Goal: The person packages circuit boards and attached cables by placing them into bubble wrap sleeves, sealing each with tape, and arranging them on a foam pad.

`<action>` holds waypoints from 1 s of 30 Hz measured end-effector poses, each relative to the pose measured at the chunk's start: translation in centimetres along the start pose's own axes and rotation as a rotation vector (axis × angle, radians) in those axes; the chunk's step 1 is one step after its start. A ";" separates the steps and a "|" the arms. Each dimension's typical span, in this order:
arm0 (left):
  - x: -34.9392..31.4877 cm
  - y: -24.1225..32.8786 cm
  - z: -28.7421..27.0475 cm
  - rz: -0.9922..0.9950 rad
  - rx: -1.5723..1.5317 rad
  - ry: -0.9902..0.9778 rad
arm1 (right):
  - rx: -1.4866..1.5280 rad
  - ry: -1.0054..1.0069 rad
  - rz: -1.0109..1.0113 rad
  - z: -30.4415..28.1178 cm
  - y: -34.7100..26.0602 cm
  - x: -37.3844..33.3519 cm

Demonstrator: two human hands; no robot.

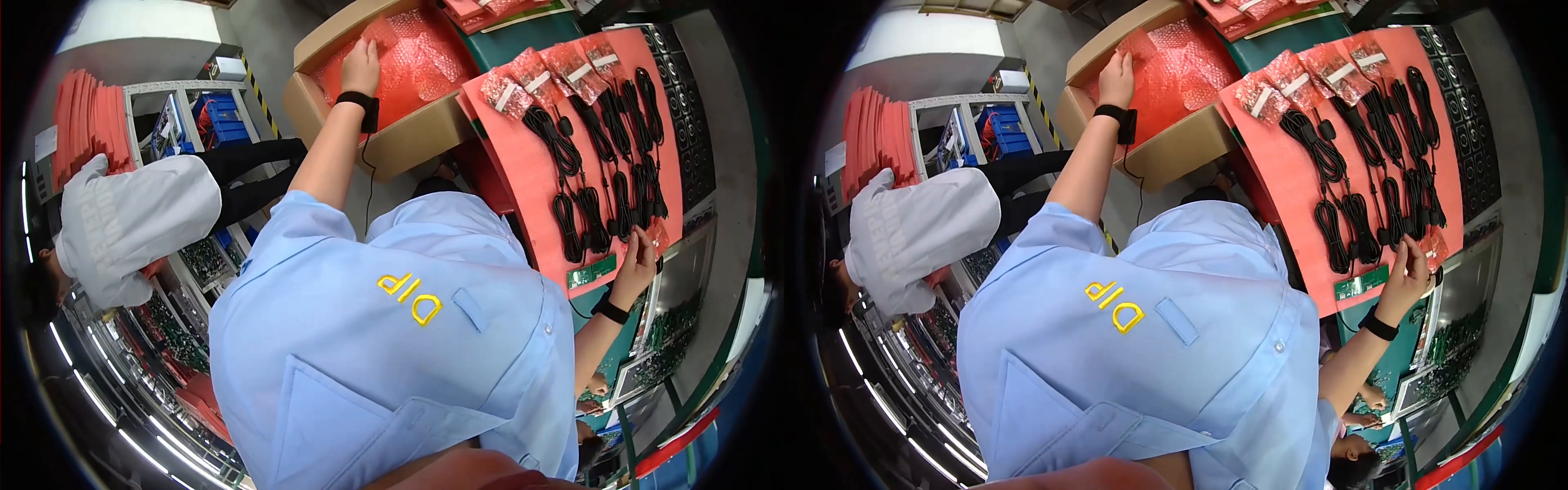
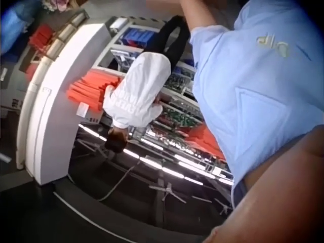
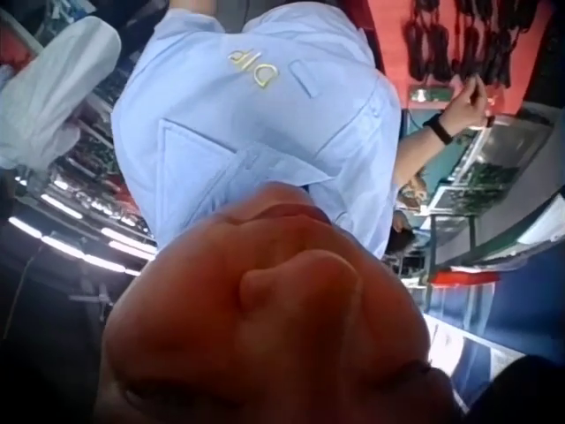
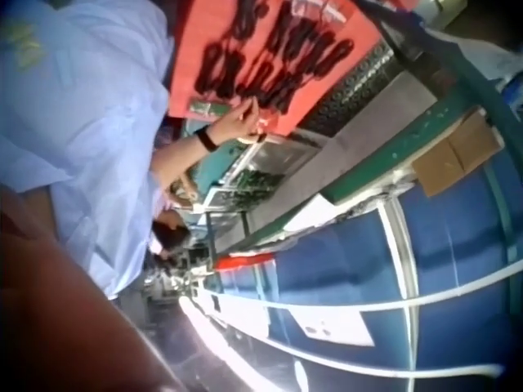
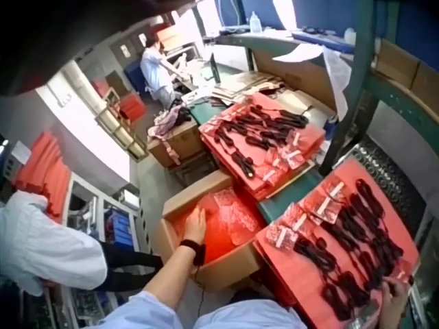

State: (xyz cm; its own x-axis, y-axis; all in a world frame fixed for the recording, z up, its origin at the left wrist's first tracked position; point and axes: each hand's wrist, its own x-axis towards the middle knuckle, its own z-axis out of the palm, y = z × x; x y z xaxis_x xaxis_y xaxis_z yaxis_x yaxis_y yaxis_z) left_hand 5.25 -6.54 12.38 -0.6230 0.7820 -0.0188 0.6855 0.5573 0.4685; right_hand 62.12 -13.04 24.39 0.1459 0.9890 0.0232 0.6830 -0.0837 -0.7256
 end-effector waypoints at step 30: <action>-27.9 29.9 3.6 -0.290 -1.039 -2.048 | 0.011 0.068 0.334 -2.9 8.1 -5.4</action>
State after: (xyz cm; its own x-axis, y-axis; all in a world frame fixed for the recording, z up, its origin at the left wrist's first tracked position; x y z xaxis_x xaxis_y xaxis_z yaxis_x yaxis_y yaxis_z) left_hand 44.49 -10.69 23.70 0.8857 0.2628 -0.3828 -0.0913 0.9069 0.4113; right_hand 68.90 -19.45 20.41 0.4080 0.8968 -0.1713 0.5816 -0.3999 -0.7084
